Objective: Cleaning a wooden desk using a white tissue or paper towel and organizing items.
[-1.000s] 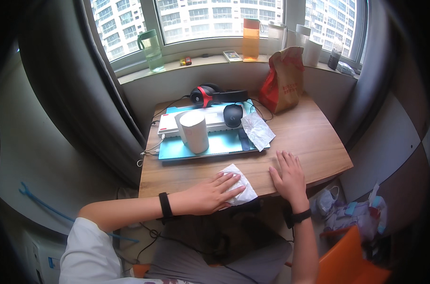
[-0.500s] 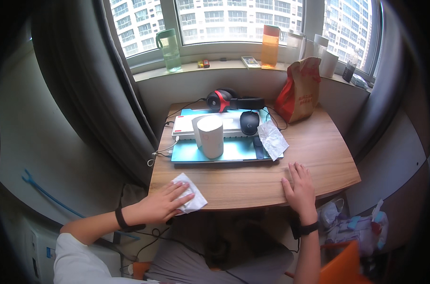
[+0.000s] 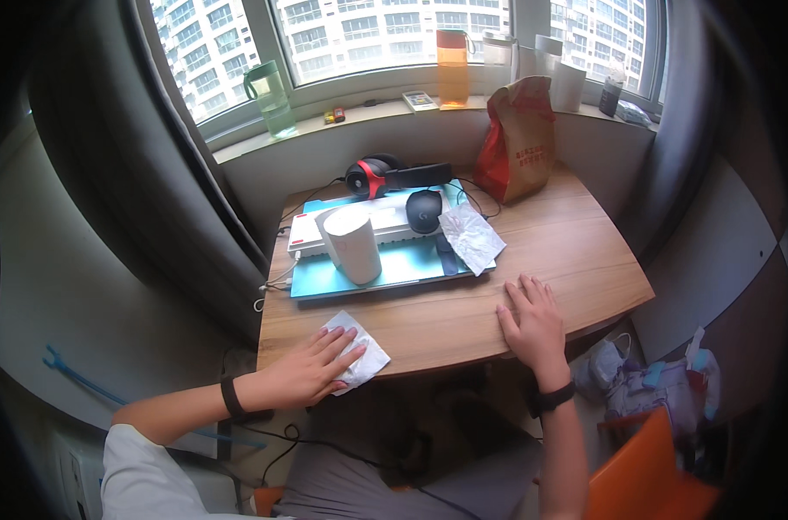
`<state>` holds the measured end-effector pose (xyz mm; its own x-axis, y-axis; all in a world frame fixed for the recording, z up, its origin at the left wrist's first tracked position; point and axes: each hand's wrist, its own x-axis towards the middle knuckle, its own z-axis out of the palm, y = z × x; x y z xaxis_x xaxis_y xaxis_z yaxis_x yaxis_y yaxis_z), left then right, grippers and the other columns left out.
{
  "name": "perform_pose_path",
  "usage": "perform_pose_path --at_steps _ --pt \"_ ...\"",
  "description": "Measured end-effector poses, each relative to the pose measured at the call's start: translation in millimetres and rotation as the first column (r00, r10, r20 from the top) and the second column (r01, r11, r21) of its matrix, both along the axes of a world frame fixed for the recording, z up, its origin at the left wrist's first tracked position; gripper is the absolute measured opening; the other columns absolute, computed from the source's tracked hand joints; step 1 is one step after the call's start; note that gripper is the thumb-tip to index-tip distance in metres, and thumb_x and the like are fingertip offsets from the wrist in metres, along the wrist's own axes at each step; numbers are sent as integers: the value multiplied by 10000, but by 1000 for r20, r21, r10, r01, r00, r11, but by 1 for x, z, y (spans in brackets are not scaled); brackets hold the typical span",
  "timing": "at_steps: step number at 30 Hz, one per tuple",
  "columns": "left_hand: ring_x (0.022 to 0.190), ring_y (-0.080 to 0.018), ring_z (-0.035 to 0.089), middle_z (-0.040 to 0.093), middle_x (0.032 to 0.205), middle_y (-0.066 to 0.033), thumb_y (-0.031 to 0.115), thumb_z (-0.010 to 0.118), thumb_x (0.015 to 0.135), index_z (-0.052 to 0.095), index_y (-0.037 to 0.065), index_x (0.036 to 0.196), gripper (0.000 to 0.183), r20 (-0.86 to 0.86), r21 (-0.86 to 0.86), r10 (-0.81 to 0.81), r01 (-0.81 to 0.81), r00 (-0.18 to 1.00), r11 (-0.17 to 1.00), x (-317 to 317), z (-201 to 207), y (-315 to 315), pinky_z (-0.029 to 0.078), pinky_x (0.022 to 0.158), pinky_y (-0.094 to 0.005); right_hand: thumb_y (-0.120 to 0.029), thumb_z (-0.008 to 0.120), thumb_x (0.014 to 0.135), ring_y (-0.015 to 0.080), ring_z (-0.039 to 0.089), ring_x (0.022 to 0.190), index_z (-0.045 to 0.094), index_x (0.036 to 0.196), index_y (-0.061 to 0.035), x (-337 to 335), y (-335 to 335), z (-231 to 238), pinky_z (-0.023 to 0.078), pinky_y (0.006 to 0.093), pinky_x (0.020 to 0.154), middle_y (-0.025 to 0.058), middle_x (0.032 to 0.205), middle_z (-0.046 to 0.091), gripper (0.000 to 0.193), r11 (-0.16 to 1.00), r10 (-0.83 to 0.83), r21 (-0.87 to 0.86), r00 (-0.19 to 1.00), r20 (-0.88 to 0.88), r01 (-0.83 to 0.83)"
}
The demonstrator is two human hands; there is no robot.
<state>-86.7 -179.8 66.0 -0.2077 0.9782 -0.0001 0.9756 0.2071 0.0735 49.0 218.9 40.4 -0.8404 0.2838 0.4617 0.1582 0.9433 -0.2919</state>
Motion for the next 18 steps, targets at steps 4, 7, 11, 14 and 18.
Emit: perform_pose_path --at_steps 4,7,11,14,18 --pt "1521 -511 290 272 1656 -313 369 528 1084 255 45 1640 700 61 59 -97 93 993 994 4 -8 52 227 1267 -564 -276 593 1009 415 540 1346 647 1350 6 1 1 2 365 497 1196 249 1403 613 446 998 27 -55 998 -63 -30" --pt "1517 -525 287 263 1650 -334 377 521 1086 257 25 1633 702 61 121 -176 168 983 978 5 -20 95 220 1267 -569 -248 547 1047 436 534 1341 621 1354 48 8 -10 16 355 496 1200 260 1404 608 433 960 52 -265 984 -169 -96" --pt "1513 -538 283 271 1626 -376 419 474 1092 275 9 1624 701 71 165 -148 135 986 977 15 -31 150 206 1259 -583 -257 518 1076 460 498 1377 561 1395 90 31 -47 33 332 487 1216 301 1436 570 473 948 205 -217 968 -147 -234" --pt "1506 -554 283 281 1618 -384 434 488 1070 308 0 1608 714 83 191 -101 84 991 978 22 -35 175 192 1254 -603 -283 466 1102 449 421 1463 491 1472 88 40 -67 37 280 473 1252 309 1512 501 525 923 265 -277 963 -39 -266" --pt "1506 -563 279 287 1610 -395 449 511 1043 331 -41 1583 751 78 194 -5 -11 997 981 35 -26 193 190 1248 -621 -287 426 1120 435 384 1492 431 1522 76 38 -68 28 250 474 1265 301 1561 448 542 898 336 -277 939 -73 -342"
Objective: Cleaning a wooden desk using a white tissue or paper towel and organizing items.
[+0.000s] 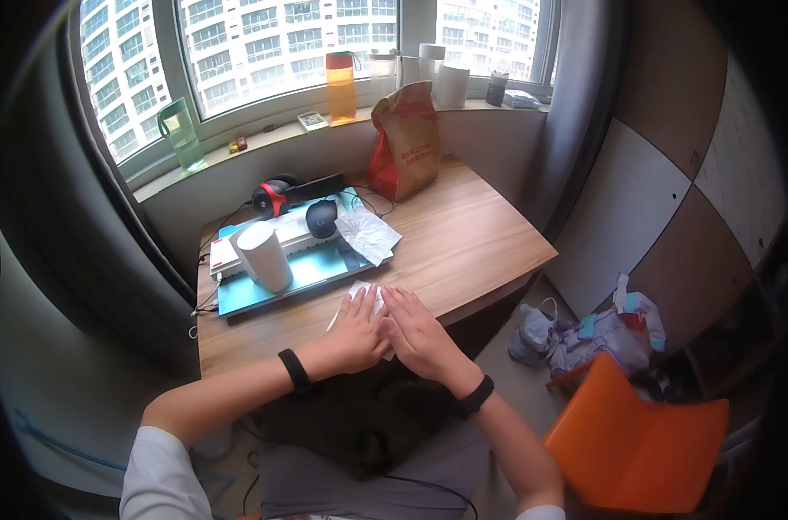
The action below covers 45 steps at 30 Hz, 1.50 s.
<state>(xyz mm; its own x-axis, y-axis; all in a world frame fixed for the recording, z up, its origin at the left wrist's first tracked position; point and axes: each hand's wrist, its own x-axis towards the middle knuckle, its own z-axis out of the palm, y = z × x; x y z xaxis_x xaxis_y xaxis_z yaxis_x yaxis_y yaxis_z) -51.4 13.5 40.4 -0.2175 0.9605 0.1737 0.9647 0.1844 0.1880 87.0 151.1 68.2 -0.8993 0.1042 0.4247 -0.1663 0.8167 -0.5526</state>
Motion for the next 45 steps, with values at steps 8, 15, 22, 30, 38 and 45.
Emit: perform_pose_path --at_steps 8,15,22,30,38,45 --pt "967 -393 682 634 1088 -232 137 595 978 558 -15 1233 299 339 69 -310 305 888 950 75 95 -76 568 805 -455 -330 436 1112 462 397 1473 449 1515 57 -16 -15 4 263 524 1251 295 1550 464 559 983 -135 116 988 -80 144" --pt "785 -346 699 616 926 -173 81 578 924 541 6 1213 300 451 75 -650 700 611 710 125 63 -71 568 663 -430 -399 425 1108 412 432 1465 476 1504 32 -36 -12 -24 285 518 1242 257 1565 468 587 906 13 422 999 41 -29" --pt "766 -330 670 584 898 -139 286 646 1014 604 22 836 321 403 178 -759 769 512 614 125 8 -15 559 687 -436 -427 347 1120 390 342 1533 406 1560 29 -1 103 -24 215 488 1277 254 1629 389 637 849 -318 502 917 240 163" --pt "624 -399 633 653 675 -178 348 574 1068 634 28 754 452 464 152 -680 705 569 693 90 -13 21 535 595 -476 -432 342 1105 405 258 1566 343 1589 40 1 169 -29 150 497 1289 259 1670 309 676 810 -531 466 781 329 355" --pt "608 -395 639 662 699 -171 212 627 1014 593 30 903 216 470 213 -691 689 550 693 81 -4 14 529 567 -469 -375 397 1095 436 333 1524 388 1541 75 -26 68 -25 191 530 1272 291 1623 367 634 854 -277 509 922 271 107" --pt "719 -355 663 588 945 -144 101 658 877 530 32 1167 325 297 370 -795 703 530 607 69 -17 20 544 604 -437 -414 390 1105 388 294 1558 355 1590 20 -18 64 -12 170 484 1291 262 1656 333 652 885 -186 465 911 367 -6"
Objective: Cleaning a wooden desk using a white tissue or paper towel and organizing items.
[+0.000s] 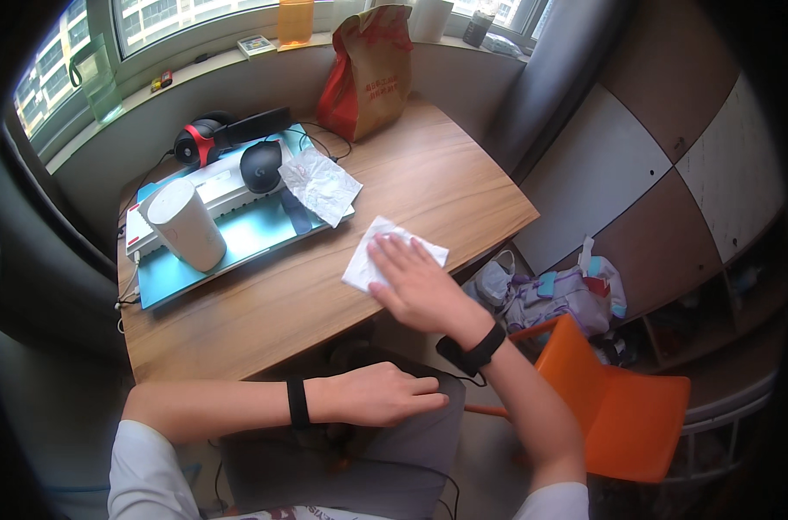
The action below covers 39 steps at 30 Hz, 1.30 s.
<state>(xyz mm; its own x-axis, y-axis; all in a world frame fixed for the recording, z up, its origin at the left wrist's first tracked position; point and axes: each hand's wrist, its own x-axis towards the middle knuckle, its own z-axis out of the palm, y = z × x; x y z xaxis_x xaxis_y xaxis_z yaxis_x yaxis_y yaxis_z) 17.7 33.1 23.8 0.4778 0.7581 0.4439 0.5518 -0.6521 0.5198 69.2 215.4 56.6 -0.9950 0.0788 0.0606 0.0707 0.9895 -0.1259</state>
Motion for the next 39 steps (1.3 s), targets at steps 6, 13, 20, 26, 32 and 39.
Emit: perform_pose_path --at_steps 6,13,20,26,32,39 --pt "681 -282 638 549 854 -98 190 662 957 563 46 1007 181 -53 179 12 -3 999 984 3 -5 10 534 573 -382 -480 305 1107 368 215 1593 290 1625 20 23 127 -2 126 469 1297 235 1700 261 719 902 -430 9 900 68 431" --pt "710 -255 646 557 780 -73 271 640 1015 567 74 828 282 -199 222 98 -52 975 974 -10 10 16 544 638 -373 -471 314 1104 360 203 1597 288 1628 13 12 132 -14 118 470 1297 217 1709 250 713 871 -491 4 870 46 491" --pt "813 -273 655 626 846 -84 178 706 953 620 60 832 190 -100 166 287 -268 953 949 -39 32 29 530 812 -397 -457 311 1106 350 216 1594 304 1628 -7 11 130 -14 120 474 1297 205 1706 269 689 858 -514 28 857 22 514" --pt "1162 -320 612 649 1076 -110 188 702 956 689 78 969 112 82 205 485 -491 871 847 -40 25 34 400 1151 -526 -457 318 1106 354 233 1587 319 1623 -11 14 133 -17 129 481 1294 204 1701 282 683 858 -513 40 858 -10 513" --pt "1253 -364 580 616 1260 -148 206 679 979 682 85 1137 199 179 62 502 -519 846 852 -48 19 40 341 1201 -574 -451 332 1105 363 248 1581 335 1616 -9 16 133 -18 144 480 1290 206 1694 299 676 858 -512 33 859 -32 512" --pt "1182 -383 590 623 1261 -164 179 669 980 677 61 1153 210 307 -121 510 -498 804 859 -56 20 42 469 1049 -458 -452 355 1098 371 265 1572 362 1604 -5 15 129 -19 154 484 1287 213 1688 309 675 861 -506 20 859 -75 508"
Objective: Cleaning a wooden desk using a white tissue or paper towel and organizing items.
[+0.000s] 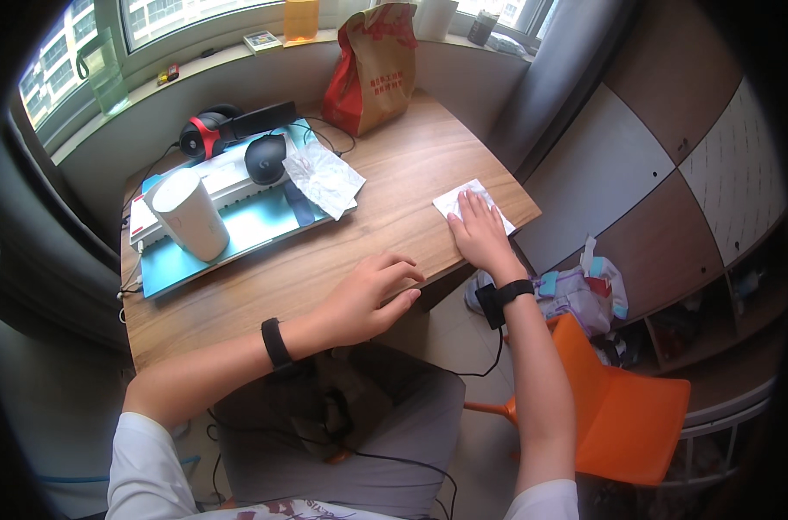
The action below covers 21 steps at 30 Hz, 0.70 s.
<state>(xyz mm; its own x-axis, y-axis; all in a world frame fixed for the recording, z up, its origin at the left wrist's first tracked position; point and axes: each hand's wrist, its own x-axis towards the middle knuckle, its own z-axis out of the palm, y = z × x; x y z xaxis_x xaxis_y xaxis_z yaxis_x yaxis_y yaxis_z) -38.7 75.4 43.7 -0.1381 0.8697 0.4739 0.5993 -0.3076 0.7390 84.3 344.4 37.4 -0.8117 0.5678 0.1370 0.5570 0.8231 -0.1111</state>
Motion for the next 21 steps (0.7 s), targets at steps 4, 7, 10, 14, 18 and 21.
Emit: perform_pose_path --at_steps 4,7,10,14,18,21 --pt "1162 -377 595 631 1237 -164 174 669 977 681 51 1136 201 -17 6 -9 9 1000 1000 0 -1 2 480 1027 -440 -448 358 1097 375 276 1567 371 1597 0 1 2 -3 166 490 1283 217 1680 323 671 1000 5 16 1000 -10 -5" --pt "1169 -375 591 630 1241 -165 179 671 976 682 42 1128 205 -23 12 -14 14 1000 1000 0 -3 1 476 1031 -443 -446 362 1095 379 288 1561 387 1587 3 0 1 -3 176 496 1280 222 1669 343 667 999 9 32 1000 -17 -8" --pt "1188 -372 585 632 1248 -166 188 669 977 680 41 1131 213 -53 -4 -15 15 998 1000 2 0 0 464 1045 -450 -443 370 1094 381 301 1555 402 1578 5 3 1 -4 184 500 1277 225 1660 358 660 999 0 44 1000 -23 1" --pt "1199 -370 578 634 1246 -166 194 667 979 680 44 1133 216 -66 4 5 -5 998 1000 2 0 -2 452 1059 -454 -438 379 1093 381 308 1551 415 1571 4 0 -2 -4 181 499 1278 226 1657 363 652 999 6 34 999 -46 -4" --pt "1187 -372 580 641 1231 -159 200 667 980 678 50 1138 218 -62 6 -8 8 998 1000 3 -3 1 448 1058 -450 -440 380 1093 374 303 1555 419 1573 -2 1 -1 -4 177 494 1280 222 1655 368 650 999 -4 32 999 -45 5" --pt "1180 -377 580 646 1224 -159 208 662 983 671 52 1149 227 -76 -11 -16 15 997 1000 2 -4 1 441 1062 -451 -442 379 1092 366 302 1558 421 1574 -9 1 -3 -4 178 488 1280 216 1657 368 649 999 -11 29 999 -52 12"
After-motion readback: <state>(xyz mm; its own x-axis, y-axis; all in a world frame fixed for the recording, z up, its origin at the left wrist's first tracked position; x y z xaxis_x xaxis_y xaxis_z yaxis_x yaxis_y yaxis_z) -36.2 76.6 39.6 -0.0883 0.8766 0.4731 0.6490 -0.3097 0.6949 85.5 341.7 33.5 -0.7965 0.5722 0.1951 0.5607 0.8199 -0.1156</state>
